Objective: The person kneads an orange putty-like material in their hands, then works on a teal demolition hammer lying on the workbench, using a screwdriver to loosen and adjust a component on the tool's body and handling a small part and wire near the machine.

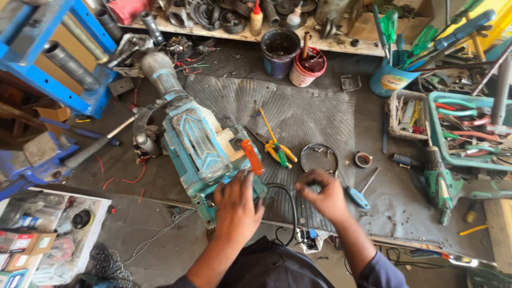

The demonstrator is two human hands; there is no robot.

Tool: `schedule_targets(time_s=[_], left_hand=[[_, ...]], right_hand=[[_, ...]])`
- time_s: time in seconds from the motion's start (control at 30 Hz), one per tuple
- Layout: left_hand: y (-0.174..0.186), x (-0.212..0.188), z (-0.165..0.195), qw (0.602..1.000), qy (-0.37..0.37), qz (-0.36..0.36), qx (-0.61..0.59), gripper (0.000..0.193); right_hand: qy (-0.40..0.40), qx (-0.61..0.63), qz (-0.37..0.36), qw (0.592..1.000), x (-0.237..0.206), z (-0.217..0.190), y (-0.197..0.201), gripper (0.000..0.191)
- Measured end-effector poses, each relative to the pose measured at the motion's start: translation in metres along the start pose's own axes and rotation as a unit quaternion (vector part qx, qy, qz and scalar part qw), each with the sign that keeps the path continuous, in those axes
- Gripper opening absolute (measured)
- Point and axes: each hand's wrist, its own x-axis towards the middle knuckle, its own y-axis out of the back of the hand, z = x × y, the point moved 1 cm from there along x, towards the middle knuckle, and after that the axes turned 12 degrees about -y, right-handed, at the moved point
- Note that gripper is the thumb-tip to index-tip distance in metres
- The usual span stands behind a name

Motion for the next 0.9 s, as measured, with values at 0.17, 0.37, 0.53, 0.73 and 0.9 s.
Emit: schedule_targets(time_s=[0.17, 0.37, 0.53, 0.73, 0.9], left_hand=[[0.010, 0.008, 0.002, 0.999, -0.045, 0.010, -0.013, 0.071], [0.028, -0.030, -0.015, 0.998, -0.026, 0.051, -0.021, 0.051], [0.040, -0.058, -0.043, 0.996, -0.006, 0.089, -0.011, 0.045], [0.047, -0.073, -0.067, 0.995, -0.007, 0.095, -0.040, 0.043], [0.056, -0.078, -0.088, 0.993, -0.032, 0.086, -0.074, 0.039]], right_hand=[[-0.044, 0.080, -0.063, 0.994, -0.021, -0.013, -0.045, 0.009], [-0.009, -0.034, -0.045, 0.998, -0.024, -0.053, -0.084, 0.020], [0.240, -0.185, 0.050, 0.952, 0.001, -0.086, -0.119, 0.019], [0.245, -0.201, 0.051, 0.947, 0.021, -0.096, -0.154, 0.015], [0.230, -0.185, 0.046, 0.954, 0.023, -0.097, -0.172, 0.016]])
